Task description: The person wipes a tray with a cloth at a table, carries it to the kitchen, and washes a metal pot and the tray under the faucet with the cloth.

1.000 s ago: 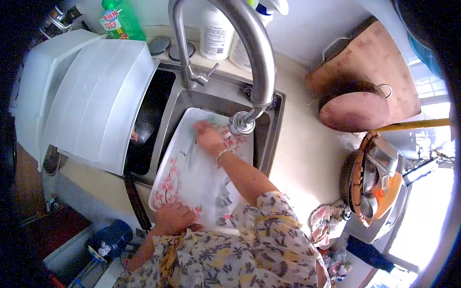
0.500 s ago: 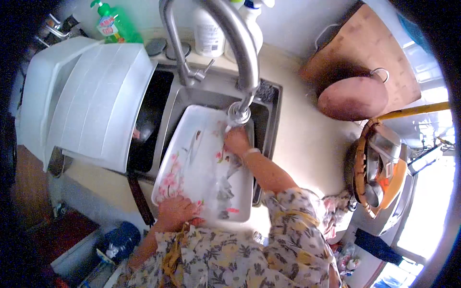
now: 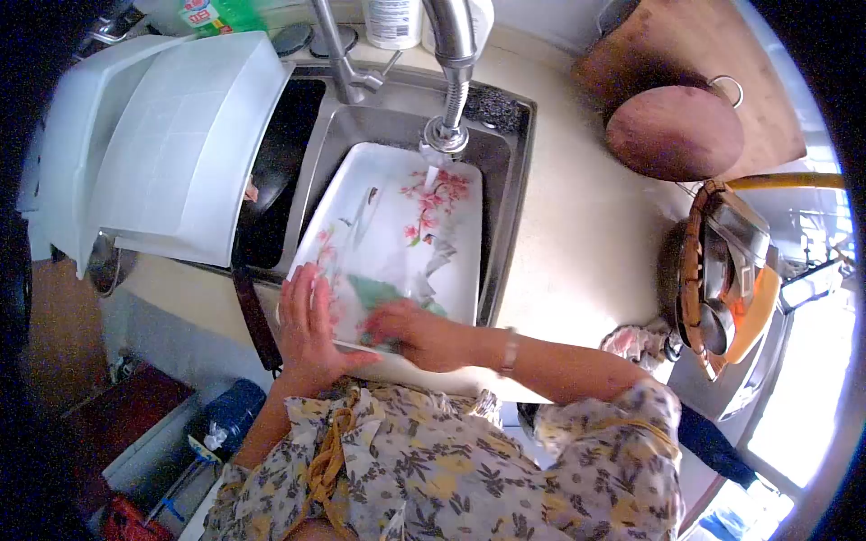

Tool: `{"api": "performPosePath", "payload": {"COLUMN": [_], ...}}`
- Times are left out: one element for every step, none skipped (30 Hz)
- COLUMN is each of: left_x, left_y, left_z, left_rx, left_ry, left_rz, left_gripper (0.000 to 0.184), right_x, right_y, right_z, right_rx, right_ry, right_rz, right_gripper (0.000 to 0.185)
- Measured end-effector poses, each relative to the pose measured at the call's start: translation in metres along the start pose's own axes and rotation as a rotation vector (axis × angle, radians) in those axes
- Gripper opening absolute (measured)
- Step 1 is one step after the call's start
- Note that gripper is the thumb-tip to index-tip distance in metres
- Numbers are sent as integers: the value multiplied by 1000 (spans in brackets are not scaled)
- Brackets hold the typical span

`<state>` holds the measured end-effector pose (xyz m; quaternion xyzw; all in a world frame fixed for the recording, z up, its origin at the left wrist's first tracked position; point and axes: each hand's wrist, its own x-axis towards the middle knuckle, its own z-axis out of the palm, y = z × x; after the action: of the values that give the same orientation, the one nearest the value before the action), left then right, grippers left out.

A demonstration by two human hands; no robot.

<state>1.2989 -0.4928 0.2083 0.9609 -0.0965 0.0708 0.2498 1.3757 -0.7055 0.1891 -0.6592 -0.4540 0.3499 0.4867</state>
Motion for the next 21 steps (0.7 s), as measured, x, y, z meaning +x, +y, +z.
{"api": "performPosePath", "payload": {"left_x": [2, 3, 5, 6, 10, 14, 17, 18, 17, 17, 17, 15, 16, 22, 26, 28, 32, 37, 43, 49, 49], "left_y": [2, 3, 5, 8, 11, 13, 14, 10, 4, -1, -6, -11, -14, -9, -10, -12, -13, -15, -18, -21, -28], "left_z": [-2, -4, -6, -8, -12, -17, -19, -19, -18, -17, -16, -15, -15, -20, -19, -16, -14, -14, -13, -12, -12], "left_rx": [-6, 63, 133, 110, 108, 98, 91, 93, 23, -49, -48, -18, 14, 43, 48, 129, 208, 208, 268, 330, 339], "left_ry": [1, -69, -140, -168, -171, -246, -320, -322, -279, -232, -225, -204, -185, -177, -175, -205, -232, -226, -234, -244, -247], "left_rz": [3, -15, -32, -59, -53, -79, -103, -92, -155, -221, -218, -249, -280, -291, -284, -322, -361, -356, -436, -521, -529], "left_gripper": [107, 112, 117, 115, 115, 111, 108, 108, 100, 91, 91, 84, 77, 65, 65, 64, 62, 62, 58, 54, 54], "right_x": [-20, -35, -43, -42, -36, -25, -17, -18, -18, -13, -4, 10, 24, 38, 51, 59, 67, 70, 78, 86, 95], "right_y": [-4, -8, -11, -16, -17, -16, -13, 10, 44, 73, 96, 111, 125, 140, 156, 184, 212, 261, 287, 261, 232], "right_z": [-9, -23, -34, -37, -39, -43, -49, -51, -51, -54, -60, -69, -77, -86, -96, -97, -99, -91, -93, -83, -74], "right_rx": [-23, -61, -98, -143, -141, -215, -290, -492, -697, -865, -1033, -1088, -1140, -1141, -1103, -1085, -1067, -912, -751, -493, -238], "right_ry": [-32, -130, -227, -224, -217, -258, -296, -216, -135, -115, -98, -110, -121, -113, -57, -27, 4, 268, 522, 720, 911], "right_rz": [59, 192, 325, 393, 396, 459, 522, 520, 516, 546, 572, 626, 680, 677, 772, 821, 869, 841, 794, 727, 620], "right_gripper": [30, 27, 24, 23, 23, 23, 23, 21, 21, 21, 22, 28, 35, 35, 40, 42, 45, 47, 49, 45, 41]}}
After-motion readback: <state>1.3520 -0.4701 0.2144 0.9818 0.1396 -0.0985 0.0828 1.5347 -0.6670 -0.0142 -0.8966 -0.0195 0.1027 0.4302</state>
